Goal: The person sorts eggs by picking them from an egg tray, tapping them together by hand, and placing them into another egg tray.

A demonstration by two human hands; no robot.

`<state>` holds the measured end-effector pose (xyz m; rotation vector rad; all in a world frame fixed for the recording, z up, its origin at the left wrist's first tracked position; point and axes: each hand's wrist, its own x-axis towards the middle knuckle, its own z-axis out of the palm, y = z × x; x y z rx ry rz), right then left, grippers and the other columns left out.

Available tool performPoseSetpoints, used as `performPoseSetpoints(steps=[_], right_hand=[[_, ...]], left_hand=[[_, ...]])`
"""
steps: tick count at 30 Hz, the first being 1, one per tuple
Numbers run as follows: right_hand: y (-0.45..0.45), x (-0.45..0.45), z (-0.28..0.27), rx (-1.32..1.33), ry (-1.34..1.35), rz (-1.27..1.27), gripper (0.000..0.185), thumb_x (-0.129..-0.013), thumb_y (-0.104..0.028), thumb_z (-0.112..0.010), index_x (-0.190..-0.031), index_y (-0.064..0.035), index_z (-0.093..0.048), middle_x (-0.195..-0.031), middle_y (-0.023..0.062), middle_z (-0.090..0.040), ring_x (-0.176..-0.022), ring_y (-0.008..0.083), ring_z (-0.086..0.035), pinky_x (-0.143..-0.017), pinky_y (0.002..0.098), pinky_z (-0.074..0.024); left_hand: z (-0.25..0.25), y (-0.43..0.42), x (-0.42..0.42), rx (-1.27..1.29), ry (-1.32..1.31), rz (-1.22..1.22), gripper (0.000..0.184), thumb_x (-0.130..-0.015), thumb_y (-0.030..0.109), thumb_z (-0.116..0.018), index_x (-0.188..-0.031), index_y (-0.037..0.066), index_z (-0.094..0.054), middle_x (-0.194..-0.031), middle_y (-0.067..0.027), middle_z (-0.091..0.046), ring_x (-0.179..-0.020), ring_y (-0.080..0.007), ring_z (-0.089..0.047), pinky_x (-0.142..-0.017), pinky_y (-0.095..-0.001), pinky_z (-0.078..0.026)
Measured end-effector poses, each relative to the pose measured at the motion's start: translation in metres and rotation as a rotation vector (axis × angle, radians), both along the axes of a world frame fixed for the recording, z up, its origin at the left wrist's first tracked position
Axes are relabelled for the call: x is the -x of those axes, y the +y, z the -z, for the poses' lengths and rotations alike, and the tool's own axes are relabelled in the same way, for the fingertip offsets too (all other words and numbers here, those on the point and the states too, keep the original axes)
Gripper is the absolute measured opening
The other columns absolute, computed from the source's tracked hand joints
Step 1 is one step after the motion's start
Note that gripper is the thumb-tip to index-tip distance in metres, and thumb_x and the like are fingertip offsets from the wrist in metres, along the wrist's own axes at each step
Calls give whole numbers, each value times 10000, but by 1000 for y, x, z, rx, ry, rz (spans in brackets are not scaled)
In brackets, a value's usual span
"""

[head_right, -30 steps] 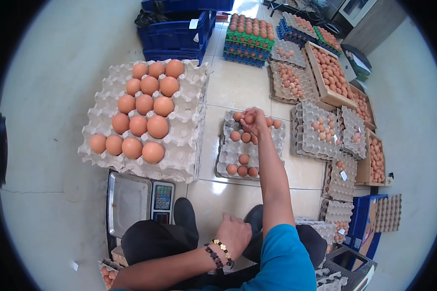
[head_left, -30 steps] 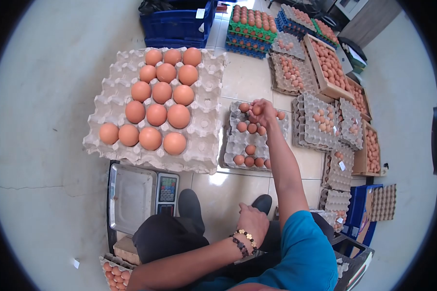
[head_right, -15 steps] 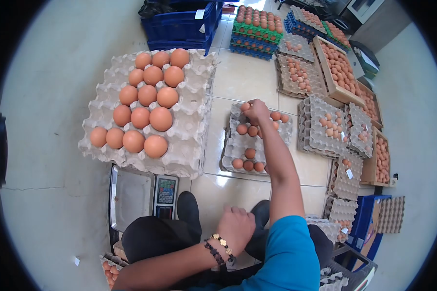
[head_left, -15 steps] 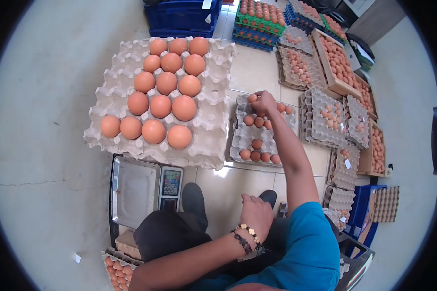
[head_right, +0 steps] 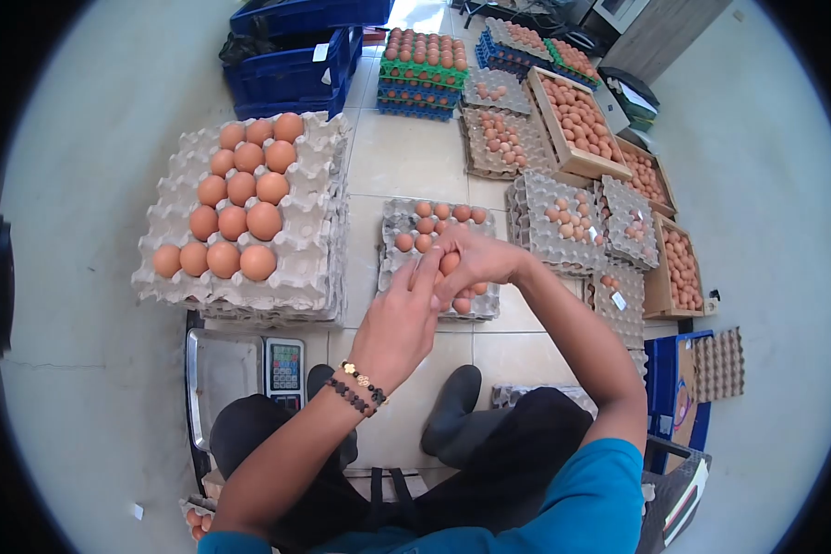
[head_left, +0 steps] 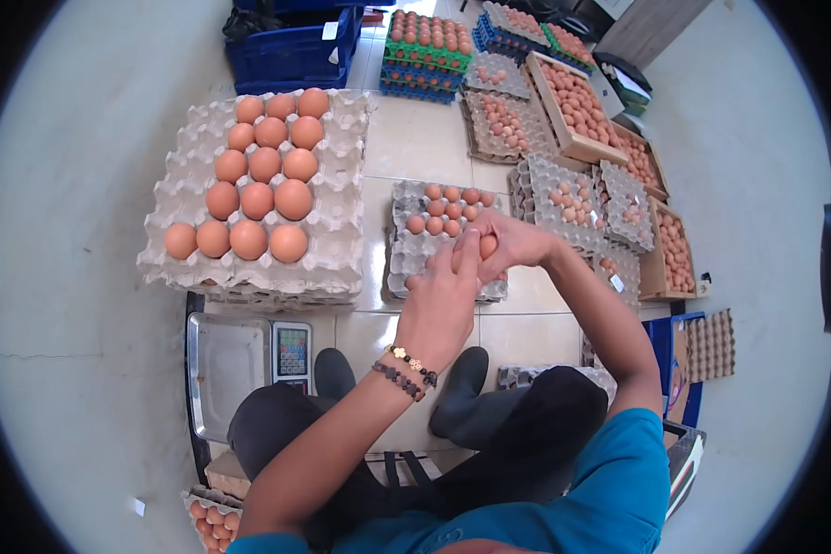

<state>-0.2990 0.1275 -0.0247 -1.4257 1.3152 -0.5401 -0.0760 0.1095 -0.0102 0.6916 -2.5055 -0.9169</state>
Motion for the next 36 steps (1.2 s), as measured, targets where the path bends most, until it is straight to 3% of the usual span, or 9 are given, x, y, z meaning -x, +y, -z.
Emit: performPoseSetpoints(steps=[2, 4, 6, 8, 10, 16, 26, 30, 36], right_hand=[[3, 4, 9, -67, -202, 45, 345, -687, -134, -804, -1006, -19, -742, -941, 61, -706, -862, 97, -664, -741, 240, -516], [-2, 35, 43, -294, -480, 93, 316, -694, -125, -801, -979, -6, -737, -901, 60, -704, -820, 98, -661, -703, 249, -524], [-16, 51, 88, -391, -509, 260, 300, -700, -122, -797, -964, 5, -732, -853, 62, -697, -778, 110, -655, -668, 266, -531], [-38, 46, 126, -270, -242, 542, 299, -703, -124, -793, -961, 12, -728, -799, 69, -685, -736, 131, -648, -638, 286, -536], [-54, 34, 166, 73, 609, 505, 310, -718, -179, -743, -1008, -69, -729, -870, 128, -721, -846, 305, -681, -764, 365, -543], [-93, -2, 212, 11, 1028, 379, 279, -766, -193, -681, -1015, -76, -724, -999, 189, -710, -985, 342, -674, -838, 460, -543], [-83, 26, 203, 62, 1009, 242, 375, -764, -279, -720, -1113, -142, -725, -1034, 139, -718, -990, 315, -684, -826, 444, -552], [-81, 2, 226, 50, 1094, 391, 452, -718, -346, -774, -1116, -142, -711, -1106, 118, -699, -971, 296, -690, -805, 425, -562], [-78, 13, 229, 72, 743, 552, 374, -755, -317, -744, -1046, -83, -722, -886, 128, -693, -833, 264, -704, -715, 418, -560]], left_hand=[[11, 2, 4, 87, -25, -8, 625, -861, 31, -630, -1423, 20, -355, -1245, -266, -510, -910, -440, -663, -779, -453, -578], [17, 9, 5, 236, -163, -54, 458, -864, 61, -619, -1291, 14, -458, -1143, -205, -556, -855, -334, -675, -687, -374, -576], [25, 15, 1, 301, -281, -81, 376, -858, 62, -614, -1215, 15, -507, -1073, -167, -572, -811, -279, -684, -642, -341, -585], [35, 22, -4, 279, -374, -89, 371, -842, 32, -615, -1195, 22, -504, -1033, -155, -558, -776, -275, -689, -645, -357, -605], [48, 32, -6, 334, -490, -82, 288, -849, 79, -608, -1129, 35, -557, -965, -130, -579, -776, -245, -686, -594, -317, -594], [55, 41, -6, 236, -545, -11, 203, -872, 111, -597, -1052, 21, -578, -969, -138, -573, -802, -266, -674, -621, -323, -592], [29, 38, -11, 198, -382, 107, 211, -871, 62, -597, -1064, 11, -527, -1043, -189, -561, -900, -328, -698, -642, -365, -612], [10, 34, -17, 16, -387, 316, 456, -755, 28, -720, -1127, -21, -461, -1059, -219, -548, -870, -360, -694, -734, -384, -609], [11, 8, -22, 53, -283, 286, 477, -709, -26, -687, -1124, -26, -452, -1090, -218, -557, -989, -382, -641, -807, -432, -564]])
